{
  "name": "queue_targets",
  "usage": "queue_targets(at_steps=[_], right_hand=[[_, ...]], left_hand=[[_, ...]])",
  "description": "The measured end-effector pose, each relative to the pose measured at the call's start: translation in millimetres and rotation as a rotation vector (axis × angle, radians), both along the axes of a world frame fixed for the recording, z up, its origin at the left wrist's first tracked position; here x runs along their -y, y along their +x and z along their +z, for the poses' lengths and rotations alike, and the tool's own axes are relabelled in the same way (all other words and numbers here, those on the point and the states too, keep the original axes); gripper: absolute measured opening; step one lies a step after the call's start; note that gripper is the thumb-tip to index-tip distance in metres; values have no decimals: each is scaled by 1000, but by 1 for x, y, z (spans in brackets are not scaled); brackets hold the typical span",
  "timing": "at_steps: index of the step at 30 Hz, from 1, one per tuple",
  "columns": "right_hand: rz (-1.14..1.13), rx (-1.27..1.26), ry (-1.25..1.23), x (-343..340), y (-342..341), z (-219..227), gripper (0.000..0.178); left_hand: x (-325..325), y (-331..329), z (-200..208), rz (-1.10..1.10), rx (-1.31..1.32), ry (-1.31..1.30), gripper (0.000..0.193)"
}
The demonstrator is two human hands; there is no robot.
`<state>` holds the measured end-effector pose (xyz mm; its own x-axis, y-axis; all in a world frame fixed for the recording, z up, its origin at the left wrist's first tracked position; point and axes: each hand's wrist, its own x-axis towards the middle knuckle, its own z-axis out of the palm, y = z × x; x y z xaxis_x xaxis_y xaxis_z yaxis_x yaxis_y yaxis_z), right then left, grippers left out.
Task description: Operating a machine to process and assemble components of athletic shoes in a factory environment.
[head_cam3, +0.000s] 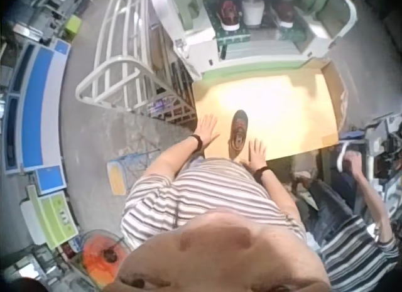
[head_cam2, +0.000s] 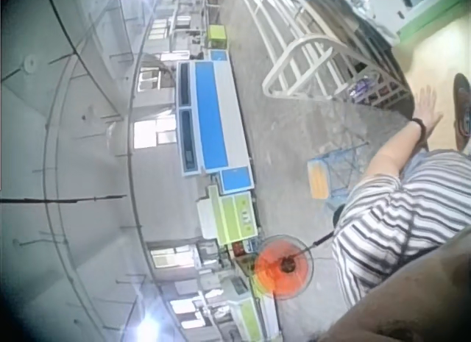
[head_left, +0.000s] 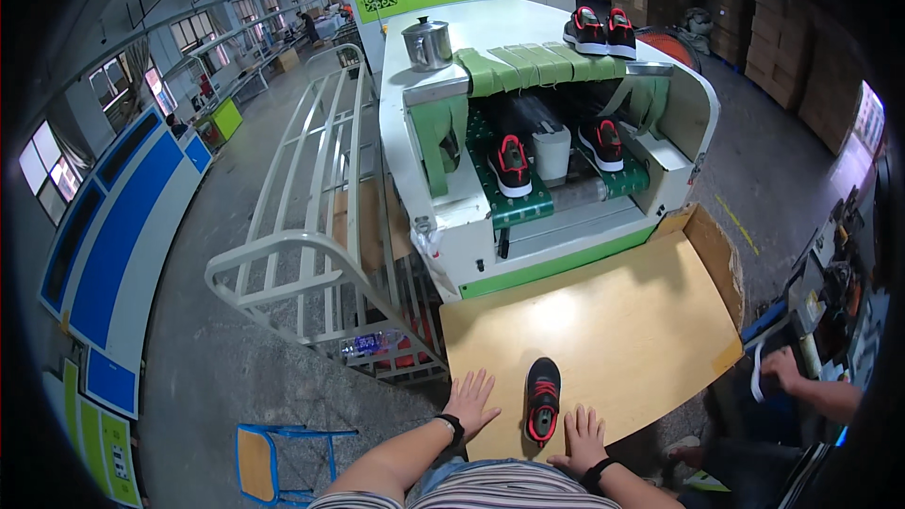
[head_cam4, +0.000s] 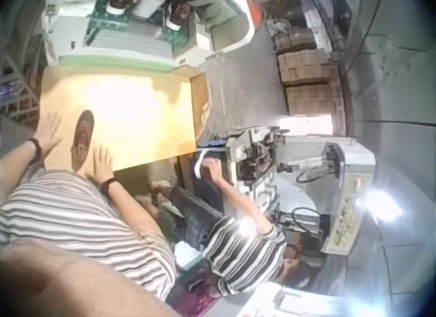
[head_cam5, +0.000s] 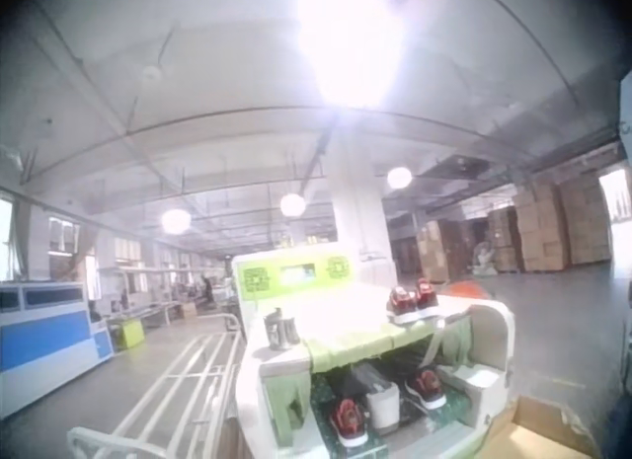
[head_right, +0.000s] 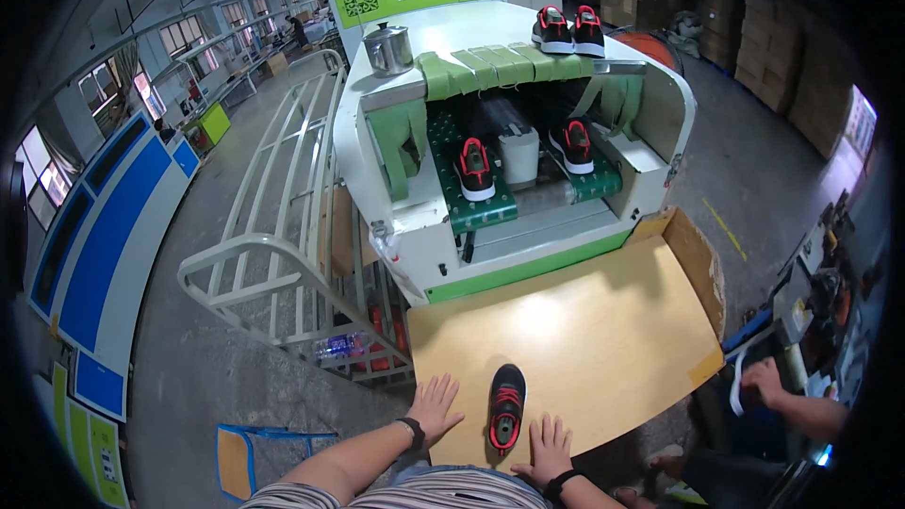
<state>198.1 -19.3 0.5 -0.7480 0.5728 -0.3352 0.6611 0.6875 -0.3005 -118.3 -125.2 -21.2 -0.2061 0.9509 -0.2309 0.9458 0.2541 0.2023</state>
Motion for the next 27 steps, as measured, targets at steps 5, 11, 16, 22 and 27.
queue_targets(at_steps=[5,11,16,22,27], right_hand=[[-27,-35,-44,2,0,4,120],[-77,-51,-44,6,2,8,119],[-70,-71,-30,6,2,12,115],[-67,-53,-26,2,2,16,114],[-158,-169,4,-10,-6,13,79]], left_hand=[[1,1,3,17,-14,-16,83],[-7,2,12,-5,-32,-30,82],[-6,7,13,43,-44,-93,86],[-8,4,13,79,112,-35,91],[-12,5,19,81,112,-77,90]])
